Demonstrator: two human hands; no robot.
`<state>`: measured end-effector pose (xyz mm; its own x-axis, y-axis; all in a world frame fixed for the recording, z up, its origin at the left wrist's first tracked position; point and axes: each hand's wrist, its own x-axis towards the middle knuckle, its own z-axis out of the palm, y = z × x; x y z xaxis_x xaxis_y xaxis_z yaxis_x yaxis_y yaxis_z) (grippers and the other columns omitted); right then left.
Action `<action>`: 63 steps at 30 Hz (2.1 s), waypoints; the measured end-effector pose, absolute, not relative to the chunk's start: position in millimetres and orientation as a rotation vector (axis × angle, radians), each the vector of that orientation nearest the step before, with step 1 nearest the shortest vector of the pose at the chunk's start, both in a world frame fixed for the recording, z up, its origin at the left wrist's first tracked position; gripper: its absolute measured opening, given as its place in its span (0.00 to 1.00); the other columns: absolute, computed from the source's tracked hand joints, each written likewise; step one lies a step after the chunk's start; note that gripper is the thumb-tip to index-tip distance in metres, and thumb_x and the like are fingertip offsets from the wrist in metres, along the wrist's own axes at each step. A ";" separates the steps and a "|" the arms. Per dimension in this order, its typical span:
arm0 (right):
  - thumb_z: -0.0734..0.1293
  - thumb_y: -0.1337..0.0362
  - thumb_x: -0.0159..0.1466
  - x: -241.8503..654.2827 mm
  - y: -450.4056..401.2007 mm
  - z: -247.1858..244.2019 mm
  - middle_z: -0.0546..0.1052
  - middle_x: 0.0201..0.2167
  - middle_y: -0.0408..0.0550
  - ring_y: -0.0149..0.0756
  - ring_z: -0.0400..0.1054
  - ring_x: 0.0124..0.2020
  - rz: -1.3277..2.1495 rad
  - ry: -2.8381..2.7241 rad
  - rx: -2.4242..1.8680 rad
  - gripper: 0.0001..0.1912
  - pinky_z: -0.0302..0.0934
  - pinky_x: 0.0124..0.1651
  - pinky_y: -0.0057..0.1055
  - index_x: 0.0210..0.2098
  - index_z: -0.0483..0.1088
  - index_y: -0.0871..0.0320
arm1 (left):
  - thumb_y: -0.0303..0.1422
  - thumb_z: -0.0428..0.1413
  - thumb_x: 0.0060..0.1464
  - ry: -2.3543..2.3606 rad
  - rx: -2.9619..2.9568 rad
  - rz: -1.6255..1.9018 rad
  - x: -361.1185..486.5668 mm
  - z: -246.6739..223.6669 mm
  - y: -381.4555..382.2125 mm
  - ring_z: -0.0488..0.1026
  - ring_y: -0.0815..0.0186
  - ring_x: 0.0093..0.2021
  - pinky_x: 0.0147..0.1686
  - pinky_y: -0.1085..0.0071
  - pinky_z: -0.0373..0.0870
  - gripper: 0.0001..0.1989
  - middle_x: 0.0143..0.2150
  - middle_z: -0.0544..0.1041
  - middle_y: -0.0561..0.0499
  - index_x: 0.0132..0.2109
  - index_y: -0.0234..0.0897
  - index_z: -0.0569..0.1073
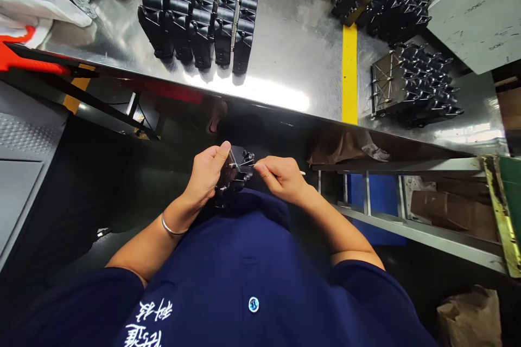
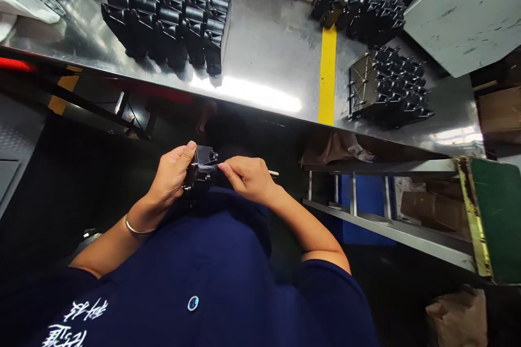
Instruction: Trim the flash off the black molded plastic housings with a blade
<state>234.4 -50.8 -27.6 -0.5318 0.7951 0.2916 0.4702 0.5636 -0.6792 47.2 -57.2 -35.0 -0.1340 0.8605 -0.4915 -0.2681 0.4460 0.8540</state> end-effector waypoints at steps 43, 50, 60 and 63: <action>0.60 0.41 0.65 250.8 -52.2 27.8 0.64 0.16 0.40 0.25 0.56 0.19 0.257 -2.392 -0.713 0.29 0.44 0.24 0.26 0.20 0.64 0.59 | 0.54 0.62 0.45 1.212 1.322 1.249 39.9 11.7 -74.3 0.59 0.74 0.18 0.19 0.75 0.57 0.25 0.16 0.68 0.56 0.21 0.36 0.72; 0.64 0.43 0.63 246.5 -27.6 12.6 0.71 0.18 0.43 0.26 0.62 0.19 0.371 -2.108 -0.843 0.25 0.55 0.22 0.25 0.25 0.70 0.59 | 0.56 0.61 0.45 1.266 0.787 1.470 61.8 10.9 -29.6 0.65 0.72 0.21 0.22 0.75 0.64 0.26 0.20 0.70 0.56 0.27 0.34 0.71; 0.67 0.44 0.54 273.5 98.3 27.1 0.81 0.36 0.60 0.52 0.76 0.36 0.410 -1.782 -1.899 0.37 0.68 0.41 0.46 0.55 0.69 0.63 | 0.31 0.61 0.51 1.266 0.816 1.494 79.7 -1.9 -9.2 0.74 0.60 0.52 0.55 0.60 0.69 0.18 0.52 0.76 0.40 0.49 0.36 0.68; 0.68 0.48 0.51 274.0 161.4 39.9 0.80 0.35 0.63 0.53 0.74 0.37 0.362 -1.885 -1.992 0.33 0.67 0.40 0.44 0.47 0.75 0.66 | 0.28 0.59 0.52 1.462 0.822 1.422 62.6 -19.9 -27.1 0.75 0.60 0.47 0.52 0.57 0.71 0.15 0.49 0.77 0.39 0.48 0.34 0.71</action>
